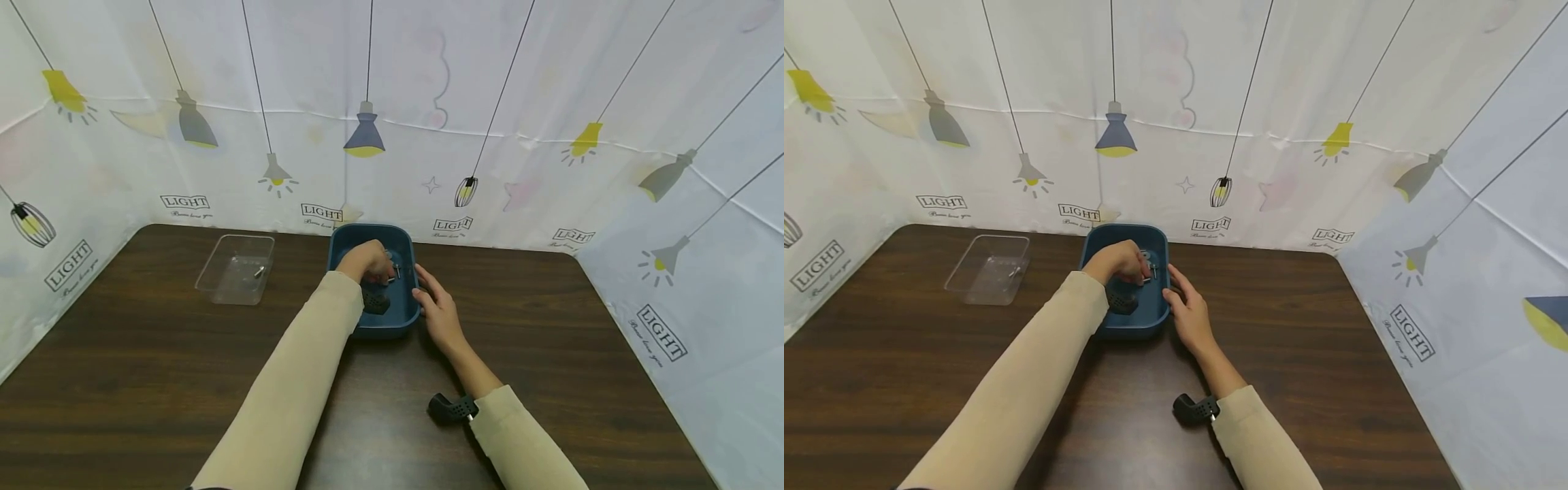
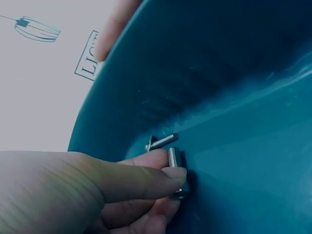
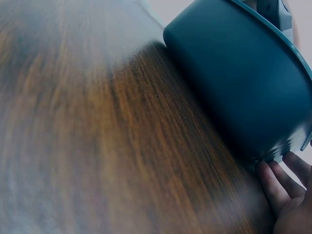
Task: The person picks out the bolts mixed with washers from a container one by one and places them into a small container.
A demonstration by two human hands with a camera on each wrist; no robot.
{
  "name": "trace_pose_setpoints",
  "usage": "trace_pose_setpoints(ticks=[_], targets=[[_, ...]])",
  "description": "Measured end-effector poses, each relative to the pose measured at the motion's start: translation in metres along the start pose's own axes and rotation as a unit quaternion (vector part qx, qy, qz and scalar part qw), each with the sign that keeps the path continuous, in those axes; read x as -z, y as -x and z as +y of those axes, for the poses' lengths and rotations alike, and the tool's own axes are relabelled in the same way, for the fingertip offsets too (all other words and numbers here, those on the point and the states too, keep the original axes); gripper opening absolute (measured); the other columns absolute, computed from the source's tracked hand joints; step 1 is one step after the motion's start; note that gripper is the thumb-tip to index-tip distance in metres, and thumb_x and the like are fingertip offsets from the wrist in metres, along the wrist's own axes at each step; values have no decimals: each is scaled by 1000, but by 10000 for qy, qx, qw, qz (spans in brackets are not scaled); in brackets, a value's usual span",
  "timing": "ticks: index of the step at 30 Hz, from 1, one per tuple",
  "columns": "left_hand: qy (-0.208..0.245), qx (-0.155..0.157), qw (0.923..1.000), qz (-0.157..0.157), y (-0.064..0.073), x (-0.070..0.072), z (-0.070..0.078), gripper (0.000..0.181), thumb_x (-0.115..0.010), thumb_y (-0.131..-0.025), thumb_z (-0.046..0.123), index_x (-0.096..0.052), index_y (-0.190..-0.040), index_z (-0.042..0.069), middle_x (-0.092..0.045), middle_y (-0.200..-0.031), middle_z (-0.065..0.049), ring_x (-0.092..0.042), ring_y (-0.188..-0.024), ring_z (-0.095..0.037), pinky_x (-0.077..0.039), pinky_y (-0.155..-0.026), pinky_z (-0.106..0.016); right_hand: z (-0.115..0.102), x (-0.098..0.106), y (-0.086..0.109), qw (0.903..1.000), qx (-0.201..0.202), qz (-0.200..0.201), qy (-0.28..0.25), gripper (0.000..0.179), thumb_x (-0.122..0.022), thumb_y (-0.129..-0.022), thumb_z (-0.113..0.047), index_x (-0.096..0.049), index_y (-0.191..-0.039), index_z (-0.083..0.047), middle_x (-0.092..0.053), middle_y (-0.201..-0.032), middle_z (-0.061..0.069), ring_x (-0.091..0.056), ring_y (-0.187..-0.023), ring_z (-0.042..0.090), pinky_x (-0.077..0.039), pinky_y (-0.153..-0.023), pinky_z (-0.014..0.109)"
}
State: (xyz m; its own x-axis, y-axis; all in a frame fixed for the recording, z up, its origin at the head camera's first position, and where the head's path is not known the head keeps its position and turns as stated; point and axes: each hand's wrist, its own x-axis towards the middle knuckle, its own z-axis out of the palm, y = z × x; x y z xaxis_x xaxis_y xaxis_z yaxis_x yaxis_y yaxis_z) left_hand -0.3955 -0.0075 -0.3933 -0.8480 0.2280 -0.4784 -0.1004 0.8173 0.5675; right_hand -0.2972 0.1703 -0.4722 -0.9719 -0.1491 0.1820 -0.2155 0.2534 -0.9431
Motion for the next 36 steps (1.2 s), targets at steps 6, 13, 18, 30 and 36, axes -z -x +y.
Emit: trace_pose_setpoints(ticks=[6,13,18,30,36], targets=[[-97,-63,9999,-9,1,2,-2,19,-71,-92,4,-78,-109,10,-71,-114,-6,-64,-95,-21,-56,-87,-32,-1,0,0,9999,-102,-74,-108,48,-46,-107,-21,-42,-155,-24,-49,-154,14,-60,-127,36,-56,-95,51],[20,-101,9999,121,4,4,-5,16,-69,-92,1,-78,-105,5,-71,-108,-7,-61,-85,-19,-55,-76,-29,-26,2,6,9990,-250,-296,-244,51,-45,-106,-12,-38,-157,-12,-44,-156,23,-56,-131,43,-54,-98,56],[244,-164,9993,216,9,9,-8,20,-70,-91,0,-78,-108,7,-70,-121,-8,-64,-95,-22,-58,-87,-34,-29,2,6,9991,-260,-271,-212,51,-45,-106,-11,-38,-157,-11,-44,-155,24,-56,-129,44,-55,-97,53],[66,-562,9983,158,23,23,-15,27,-68,-94,7,-76,-119,12,-66,-130,-9,-62,-87,-18,-54,-81,-33,3,0,-2,10000,-42,-4,-70,48,-48,-106,-24,-44,-154,-28,-52,-151,10,-62,-125,34,-58,-93,49],[96,-774,9968,161,30,30,-21,30,-67,-96,10,-73,-124,13,-65,-131,-8,-64,-98,-22,-54,-96,-42,4,0,-2,10000,-32,-1,-84,48,-47,-106,-23,-43,-154,-26,-52,-151,10,-62,-124,33,-58,-92,50]])
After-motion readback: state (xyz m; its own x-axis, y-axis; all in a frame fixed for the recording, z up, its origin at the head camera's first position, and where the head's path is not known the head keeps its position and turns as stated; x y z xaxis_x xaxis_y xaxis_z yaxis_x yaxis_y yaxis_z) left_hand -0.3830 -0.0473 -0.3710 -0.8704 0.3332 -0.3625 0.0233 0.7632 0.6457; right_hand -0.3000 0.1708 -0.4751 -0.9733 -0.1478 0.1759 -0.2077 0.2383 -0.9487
